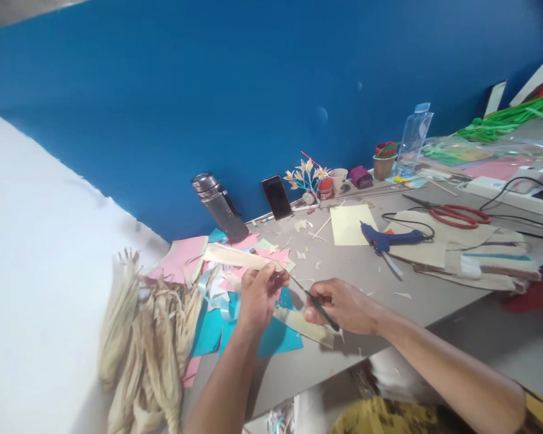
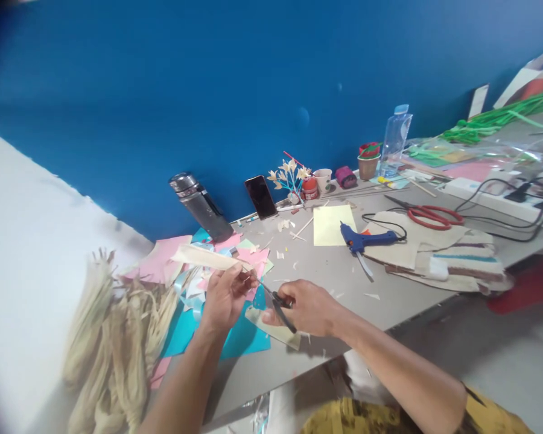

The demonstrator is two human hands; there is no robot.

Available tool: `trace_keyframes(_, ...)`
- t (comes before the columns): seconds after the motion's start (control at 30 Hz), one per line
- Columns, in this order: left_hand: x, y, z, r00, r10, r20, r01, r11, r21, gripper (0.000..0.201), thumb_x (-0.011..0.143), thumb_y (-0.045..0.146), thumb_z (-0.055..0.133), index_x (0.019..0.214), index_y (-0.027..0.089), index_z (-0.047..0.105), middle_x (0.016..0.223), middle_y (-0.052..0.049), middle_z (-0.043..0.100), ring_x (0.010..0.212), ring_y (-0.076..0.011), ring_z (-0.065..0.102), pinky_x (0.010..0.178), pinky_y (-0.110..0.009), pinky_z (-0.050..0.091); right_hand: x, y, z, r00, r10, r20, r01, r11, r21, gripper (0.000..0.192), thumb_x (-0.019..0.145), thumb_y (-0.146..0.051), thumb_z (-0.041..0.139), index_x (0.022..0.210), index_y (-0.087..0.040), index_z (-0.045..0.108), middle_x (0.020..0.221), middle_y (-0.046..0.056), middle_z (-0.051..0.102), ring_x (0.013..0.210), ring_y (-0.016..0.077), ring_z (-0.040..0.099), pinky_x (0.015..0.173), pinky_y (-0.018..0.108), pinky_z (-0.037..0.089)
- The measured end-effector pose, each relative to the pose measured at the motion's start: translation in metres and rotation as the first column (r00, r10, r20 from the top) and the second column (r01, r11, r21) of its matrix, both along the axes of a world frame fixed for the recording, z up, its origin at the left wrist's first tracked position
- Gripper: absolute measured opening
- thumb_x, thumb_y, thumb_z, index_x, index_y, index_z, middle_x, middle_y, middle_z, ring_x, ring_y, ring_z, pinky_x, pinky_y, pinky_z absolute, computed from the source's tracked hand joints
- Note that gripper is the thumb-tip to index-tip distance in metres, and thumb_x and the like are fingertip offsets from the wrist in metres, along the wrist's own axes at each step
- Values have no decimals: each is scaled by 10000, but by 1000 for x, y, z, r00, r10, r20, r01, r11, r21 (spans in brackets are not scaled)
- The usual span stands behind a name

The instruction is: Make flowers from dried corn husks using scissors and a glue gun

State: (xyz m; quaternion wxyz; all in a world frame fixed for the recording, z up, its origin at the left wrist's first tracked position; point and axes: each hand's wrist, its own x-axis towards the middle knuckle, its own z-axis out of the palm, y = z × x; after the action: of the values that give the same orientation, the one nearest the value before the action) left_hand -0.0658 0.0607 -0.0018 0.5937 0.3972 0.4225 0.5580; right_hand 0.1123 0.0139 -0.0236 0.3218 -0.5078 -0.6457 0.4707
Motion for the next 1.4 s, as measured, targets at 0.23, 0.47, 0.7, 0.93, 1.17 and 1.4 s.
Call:
trace_keyframes(0.23,2,-1,-2,998,-36,-52,37,999,26,169,662,293,716,637,148,633,565,-6,616,535,-131,598,561,-253,498,-11,-1,1,996,-16,-86,5,993,-122,455,701,-500,755,538,-184,471,507,-55,374,514,90,306,467,234,229)
trace_keyframes(0.47,-2,-3,4,996,-70,-54,72,997,34,144,655,270,699,631,138,648,565,-3,623,518,-138,608,540,-254,489,-8,0,-3,991,45,-125,-64,987,-150,521,712,-592,750,517,-161,534,477,-23,489,471,76,322,443,232,229)
trace_keyframes(0.7,-7,-2,3,985,-141,-94,146,989,40,136,683,253,675,625,131,665,567,-22,638,528,-151,620,559,-272,505,-5,0,-5,990,51,-132,-72,984,-162,524,710,-585,761,504,-157,539,470,-13,524,470,77,350,450,232,246)
trace_keyframes(0.93,-10,-1,4,965,-200,-168,198,980,-32,155,658,262,719,645,128,645,564,-17,619,539,-172,643,505,-251,452,-1,1,-5,985,75,-153,-102,980,-174,476,697,-538,785,552,-163,529,529,4,615,488,91,429,477,232,320)
trace_keyframes(1.17,-12,0,5,948,-284,-146,284,959,-23,169,653,260,746,629,107,679,596,-62,665,551,-179,636,528,-275,481,7,4,-12,985,74,-155,-101,979,-178,449,711,-495,783,518,-160,554,483,-10,587,462,83,401,462,235,288)
trace_keyframes(1.4,-12,1,6,934,-323,-150,322,946,-33,148,659,243,723,602,109,694,580,-74,670,548,-174,627,533,-275,484,11,3,-6,990,64,-128,-87,979,-185,487,696,-527,778,476,-158,550,466,-5,575,458,81,380,461,236,269)
